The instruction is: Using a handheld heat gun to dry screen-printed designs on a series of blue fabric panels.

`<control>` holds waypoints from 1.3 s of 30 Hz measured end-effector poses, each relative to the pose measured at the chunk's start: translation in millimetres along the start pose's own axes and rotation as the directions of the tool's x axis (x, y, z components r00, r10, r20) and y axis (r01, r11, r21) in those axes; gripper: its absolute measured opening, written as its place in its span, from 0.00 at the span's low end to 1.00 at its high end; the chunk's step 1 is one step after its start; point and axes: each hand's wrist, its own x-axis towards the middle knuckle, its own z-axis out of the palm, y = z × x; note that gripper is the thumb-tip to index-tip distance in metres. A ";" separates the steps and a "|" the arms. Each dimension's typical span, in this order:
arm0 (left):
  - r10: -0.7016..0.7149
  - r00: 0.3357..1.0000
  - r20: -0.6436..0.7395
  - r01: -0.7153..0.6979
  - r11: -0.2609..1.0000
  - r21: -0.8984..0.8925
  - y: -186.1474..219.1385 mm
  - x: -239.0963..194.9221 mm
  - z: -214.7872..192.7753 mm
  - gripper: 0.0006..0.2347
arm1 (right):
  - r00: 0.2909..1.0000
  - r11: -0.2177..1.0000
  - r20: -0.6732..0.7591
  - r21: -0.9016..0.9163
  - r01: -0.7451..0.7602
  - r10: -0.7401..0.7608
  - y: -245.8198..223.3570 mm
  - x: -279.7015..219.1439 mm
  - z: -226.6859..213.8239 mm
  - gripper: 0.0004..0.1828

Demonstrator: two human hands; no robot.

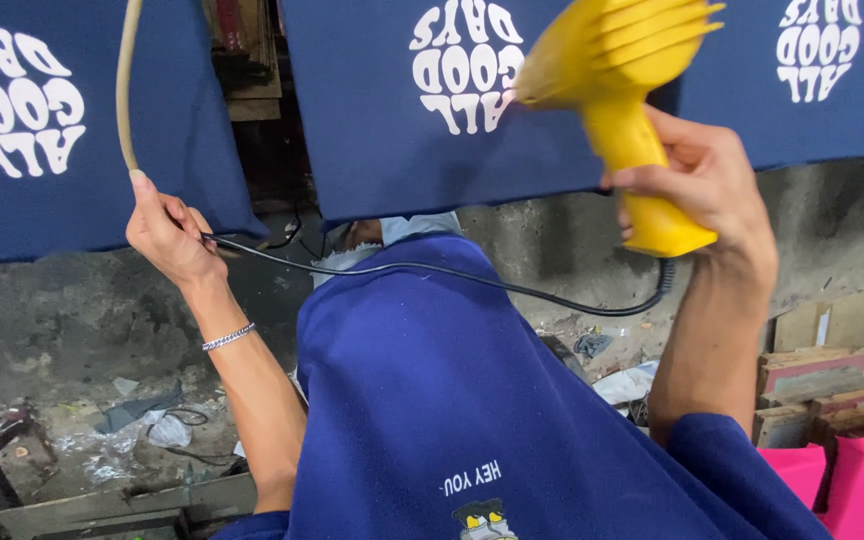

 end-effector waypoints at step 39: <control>0.043 0.999 -0.015 -0.041 0.988 0.147 0.1 0.8 1.2 0.26 | 0.976 0.985 0.186 -0.113 0.131 -0.108 -57.2 55.1 75.9 0.25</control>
